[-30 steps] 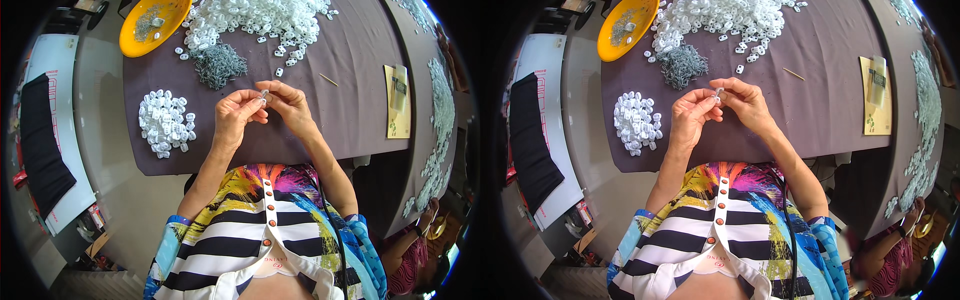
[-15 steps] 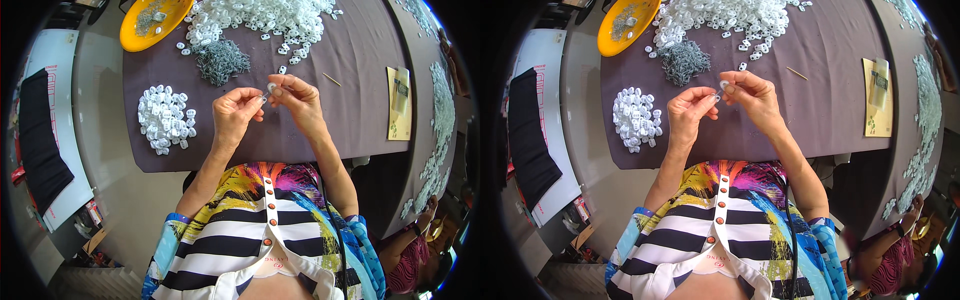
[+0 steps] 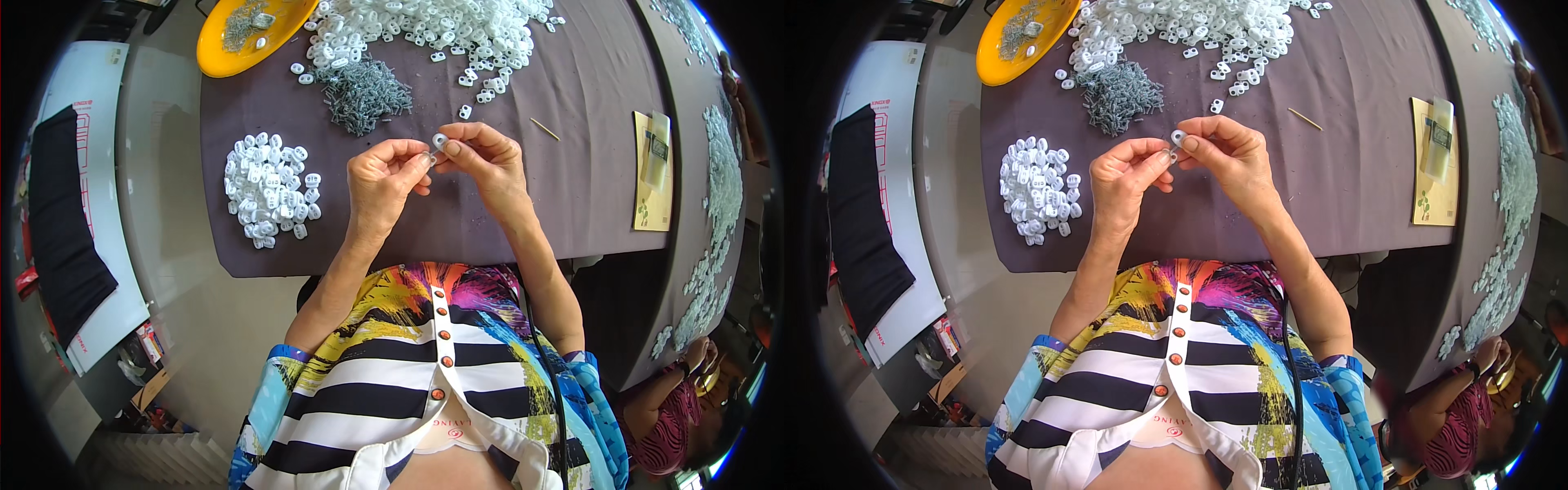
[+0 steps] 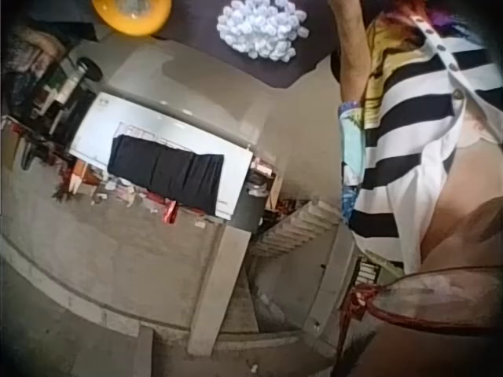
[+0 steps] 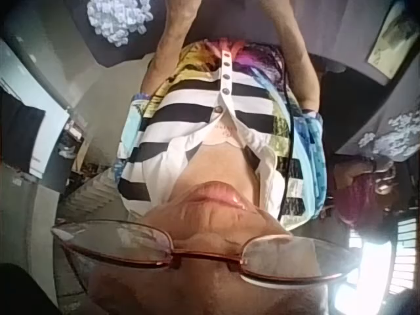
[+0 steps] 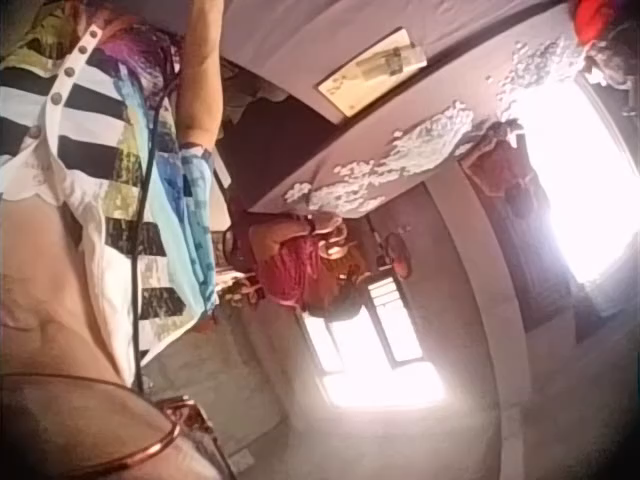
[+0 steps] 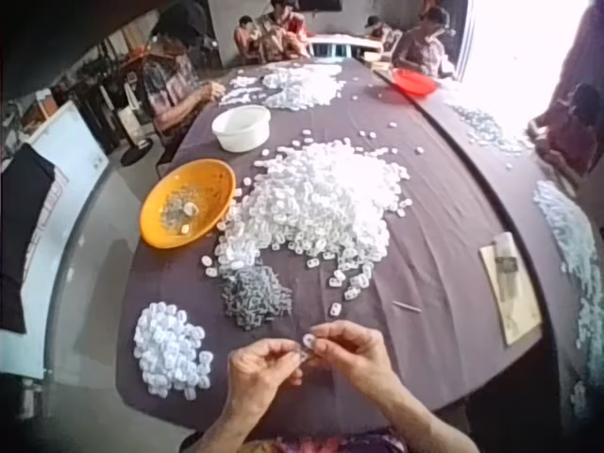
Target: The person assembles plastic cord locks by hand, inserting inner pieces into the outer housings and placing the completed locks into a pile on the table.
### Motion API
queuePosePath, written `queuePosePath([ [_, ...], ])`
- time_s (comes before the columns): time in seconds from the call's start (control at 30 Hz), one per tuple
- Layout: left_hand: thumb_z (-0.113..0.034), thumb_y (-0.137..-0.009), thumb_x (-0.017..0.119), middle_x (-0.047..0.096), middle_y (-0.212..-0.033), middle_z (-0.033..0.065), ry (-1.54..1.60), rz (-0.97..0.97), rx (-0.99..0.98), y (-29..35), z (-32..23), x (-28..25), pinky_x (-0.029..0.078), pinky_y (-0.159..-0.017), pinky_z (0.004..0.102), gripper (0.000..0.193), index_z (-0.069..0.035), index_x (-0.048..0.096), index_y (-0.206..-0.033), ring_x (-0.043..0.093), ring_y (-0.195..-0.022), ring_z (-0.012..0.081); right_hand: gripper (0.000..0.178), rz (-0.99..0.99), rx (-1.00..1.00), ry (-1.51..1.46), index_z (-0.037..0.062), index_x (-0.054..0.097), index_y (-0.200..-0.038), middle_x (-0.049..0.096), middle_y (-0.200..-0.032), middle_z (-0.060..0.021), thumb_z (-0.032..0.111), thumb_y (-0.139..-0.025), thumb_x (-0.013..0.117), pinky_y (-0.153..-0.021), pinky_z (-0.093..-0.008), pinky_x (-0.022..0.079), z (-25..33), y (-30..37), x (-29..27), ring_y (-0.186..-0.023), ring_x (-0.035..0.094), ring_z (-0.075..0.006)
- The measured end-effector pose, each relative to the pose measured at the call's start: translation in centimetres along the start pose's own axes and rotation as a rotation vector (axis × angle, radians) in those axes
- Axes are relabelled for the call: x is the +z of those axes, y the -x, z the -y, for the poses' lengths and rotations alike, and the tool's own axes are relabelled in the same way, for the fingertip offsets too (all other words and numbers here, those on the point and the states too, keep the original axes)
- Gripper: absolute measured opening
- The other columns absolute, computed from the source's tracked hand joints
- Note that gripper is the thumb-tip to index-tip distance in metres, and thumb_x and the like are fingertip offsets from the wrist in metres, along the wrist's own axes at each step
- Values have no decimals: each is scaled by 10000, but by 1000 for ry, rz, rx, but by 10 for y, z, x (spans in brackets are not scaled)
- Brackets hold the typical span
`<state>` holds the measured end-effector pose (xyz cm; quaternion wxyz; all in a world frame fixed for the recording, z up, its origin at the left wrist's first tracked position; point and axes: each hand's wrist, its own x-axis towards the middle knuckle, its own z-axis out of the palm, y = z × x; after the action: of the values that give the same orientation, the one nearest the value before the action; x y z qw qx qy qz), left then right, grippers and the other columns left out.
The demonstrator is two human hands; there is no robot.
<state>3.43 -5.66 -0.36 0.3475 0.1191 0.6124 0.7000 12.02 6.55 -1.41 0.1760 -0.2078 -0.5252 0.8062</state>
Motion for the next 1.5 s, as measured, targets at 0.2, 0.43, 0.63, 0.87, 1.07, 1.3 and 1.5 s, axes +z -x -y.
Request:
queuePosePath([
  [0.2,-23,-783,589,609,-683,52,-11,-3,-8,0,-1,-1,485,-460,190,93,45,607,-843,563,-529,70,136,3,15,16,-10,603,-936,621,-844,-65,23,-806,575,-671,-255,526,-2,0,1,-762,606,-127],
  [0.43,-33,-785,606,614,-708,57,-12,-3,11,-1,1,0,498,-481,196,107,47,603,-856,571,-554,74,131,9,7,45,-11,606,-930,620,-846,-60,18,-806,573,-698,-259,522,-6,0,2,-779,600,-122],
  [0.63,-5,-787,596,618,-749,64,7,7,54,0,3,1,515,-514,207,115,46,592,-890,587,-591,85,134,22,20,74,-19,604,-934,619,-847,-56,14,-812,559,-707,-260,517,-5,-1,1,-775,597,-116],
  [0.87,22,-780,590,618,-774,64,7,-6,81,-2,5,0,515,-532,204,122,45,589,-900,589,-612,85,134,39,38,50,-20,601,-937,621,-825,-58,21,-817,556,-674,-246,515,-5,-2,2,-753,600,-118],
  [1.07,32,-769,596,618,-768,59,25,-56,154,-4,13,-3,497,-513,192,118,38,597,-887,581,-613,72,138,57,62,43,-19,597,-947,623,-813,-59,32,-827,551,-640,-237,514,-13,-2,6,-722,604,-116],
  [1.3,33,-758,611,623,-739,65,31,-106,80,-5,10,-1,493,-501,194,121,35,597,-878,580,-591,75,215,50,34,76,-18,569,-1039,619,-816,-54,11,-827,543,-670,-240,511,-11,-2,9,-732,603,-118],
  [1.5,27,-752,623,623,-730,71,124,-88,74,-4,10,-2,504,-511,210,151,42,588,-898,594,-597,97,254,93,23,4,-14,561,-1066,616,-860,-58,-27,-812,548,-693,-245,510,-10,-1,10,-739,600,-117],
])
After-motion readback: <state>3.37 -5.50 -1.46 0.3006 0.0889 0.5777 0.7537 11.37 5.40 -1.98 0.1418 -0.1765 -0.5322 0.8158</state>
